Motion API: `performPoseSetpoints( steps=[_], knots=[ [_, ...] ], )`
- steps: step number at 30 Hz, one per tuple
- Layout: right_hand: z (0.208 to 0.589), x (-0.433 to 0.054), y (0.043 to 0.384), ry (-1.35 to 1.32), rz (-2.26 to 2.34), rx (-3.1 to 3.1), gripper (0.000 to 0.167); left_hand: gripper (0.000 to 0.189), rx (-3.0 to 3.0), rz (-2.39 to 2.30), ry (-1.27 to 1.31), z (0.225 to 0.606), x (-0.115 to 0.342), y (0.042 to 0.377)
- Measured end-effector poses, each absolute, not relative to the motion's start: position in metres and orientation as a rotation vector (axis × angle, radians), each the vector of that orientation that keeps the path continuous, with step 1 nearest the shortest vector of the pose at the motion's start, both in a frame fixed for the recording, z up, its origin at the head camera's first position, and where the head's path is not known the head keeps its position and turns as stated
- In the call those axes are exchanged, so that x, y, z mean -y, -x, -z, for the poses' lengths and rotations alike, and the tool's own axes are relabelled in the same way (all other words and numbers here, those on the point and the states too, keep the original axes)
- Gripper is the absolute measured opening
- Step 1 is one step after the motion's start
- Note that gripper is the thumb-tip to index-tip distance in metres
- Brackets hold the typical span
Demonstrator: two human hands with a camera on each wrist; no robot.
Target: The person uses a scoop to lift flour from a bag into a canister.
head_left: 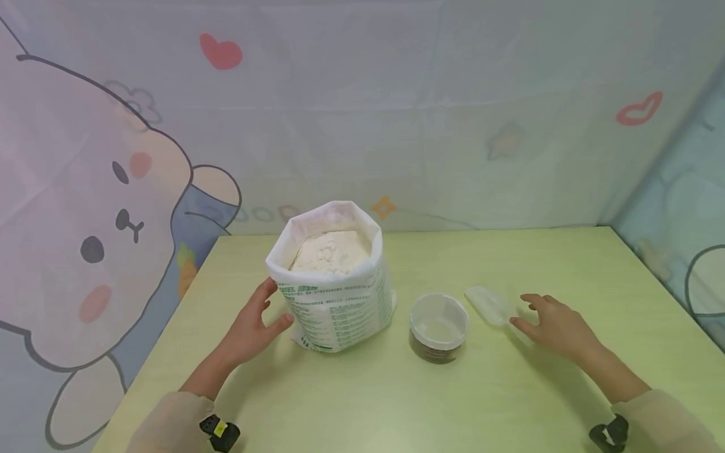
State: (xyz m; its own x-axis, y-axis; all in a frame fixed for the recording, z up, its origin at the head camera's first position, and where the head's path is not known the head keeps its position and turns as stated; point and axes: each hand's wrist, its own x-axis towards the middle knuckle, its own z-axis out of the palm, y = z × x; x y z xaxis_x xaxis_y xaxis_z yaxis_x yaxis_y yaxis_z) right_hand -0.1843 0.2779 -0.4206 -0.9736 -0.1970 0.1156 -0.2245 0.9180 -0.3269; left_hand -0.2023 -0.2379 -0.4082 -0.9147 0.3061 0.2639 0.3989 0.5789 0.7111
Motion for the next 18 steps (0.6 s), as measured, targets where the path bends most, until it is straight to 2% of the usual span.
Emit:
performPoseSetpoints(
  steps=[10, 18],
  knots=[
    [0.429, -0.273, 0.182, -0.313, -0.548, 3.018, 0.043, 0.085, 2.708, 1.366, 0.583, 0.413, 0.23, 0.202],
    [0.431, -0.271, 0.179, -0.266, -0.592, 3.057, 0.04, 0.087, 2.69, 1.411, 0.612, 0.416, 0.222, 0.204]
  ],
)
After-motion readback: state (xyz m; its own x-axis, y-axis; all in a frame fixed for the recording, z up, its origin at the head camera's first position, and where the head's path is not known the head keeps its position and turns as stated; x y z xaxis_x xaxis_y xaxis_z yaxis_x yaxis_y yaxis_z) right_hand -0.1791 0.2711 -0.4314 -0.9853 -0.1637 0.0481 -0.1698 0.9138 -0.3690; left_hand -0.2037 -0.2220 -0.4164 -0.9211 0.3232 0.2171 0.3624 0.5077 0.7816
